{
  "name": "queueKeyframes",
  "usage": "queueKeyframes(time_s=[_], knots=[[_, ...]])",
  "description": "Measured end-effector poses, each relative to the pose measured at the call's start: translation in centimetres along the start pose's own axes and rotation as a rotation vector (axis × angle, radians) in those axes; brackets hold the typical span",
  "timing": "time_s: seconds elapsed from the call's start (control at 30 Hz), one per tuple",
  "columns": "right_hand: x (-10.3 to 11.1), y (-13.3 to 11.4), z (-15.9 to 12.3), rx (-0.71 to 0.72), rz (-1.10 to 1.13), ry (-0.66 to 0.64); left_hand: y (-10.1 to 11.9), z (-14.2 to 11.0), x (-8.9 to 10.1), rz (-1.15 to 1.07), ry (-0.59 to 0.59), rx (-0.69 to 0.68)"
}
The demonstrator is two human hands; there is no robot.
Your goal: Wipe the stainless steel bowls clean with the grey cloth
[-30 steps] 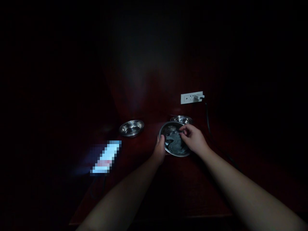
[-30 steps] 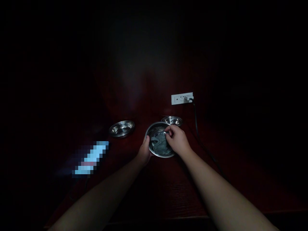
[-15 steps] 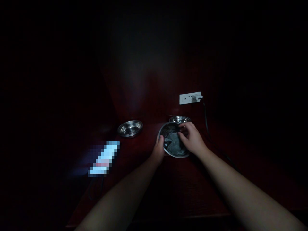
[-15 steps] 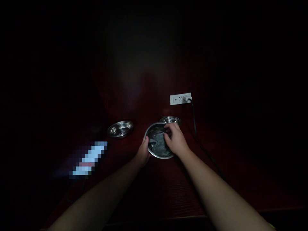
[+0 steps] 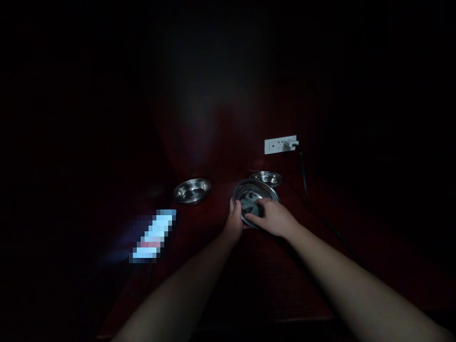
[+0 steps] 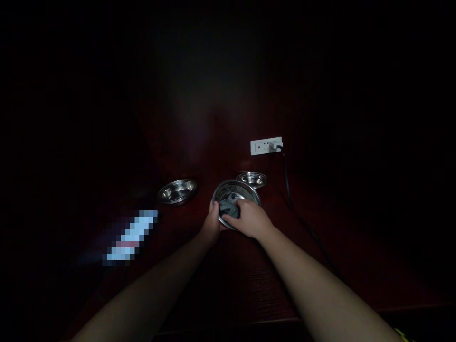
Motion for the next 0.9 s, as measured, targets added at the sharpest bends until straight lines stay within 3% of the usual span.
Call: queueKeyframes(time_s=[0.17, 0.27, 0.37, 0.47, 0.53, 0.6, 0.73, 0.9], knots=[[-0.9, -0.6, -0.3, -0.001, 0.066, -0.049, 0.0, -0.5, -0.3, 0.024, -0.071, 0.005], [-0.7, -0.6, 0.0, -0.015, 0.193, -0.005, 0.0, -0.3, -0.2, -0.011, -0.045, 0.022], [0.3, 0.5, 0.7, -0.061, 0.388, 0.135, 0.2, 0.1, 0.2, -0.064, 0.018, 0.05], [1.5, 3.4, 1.6, -0.188, 0.559, 0.319, 0.7, 0.5, 0.7, -0.067, 0.079, 0.025], [2.3, 5.9, 1.9, -0.296, 0.593, 0.469, 1.0, 0.7, 1.2, -0.057, 0.13, -0.01], [2.6, 7.9, 2.0, -0.369, 0.522, 0.53, 1.3, 1.0, 1.6, -0.055, 0.173, -0.035], [1.7, 9.7, 2.2, -0.412, 0.24, 0.415, 1.6, 1.3, 2.1, -0.068, 0.211, -0.038], [-0.5, 9.7, 2.7, -0.379, 0.026, 0.239, 1.8, 1.4, 2.0, -0.1, 0.208, -0.025]])
Point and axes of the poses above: each hand's wrist, its own z-axis towards the middle knuckle, its own x-axis out of the back of the hand, y = z × x, the point moved 4 cm from there along z, towards the middle knuckle, and after that the axes turned 9 degrees about y, right-handed, at the moved point
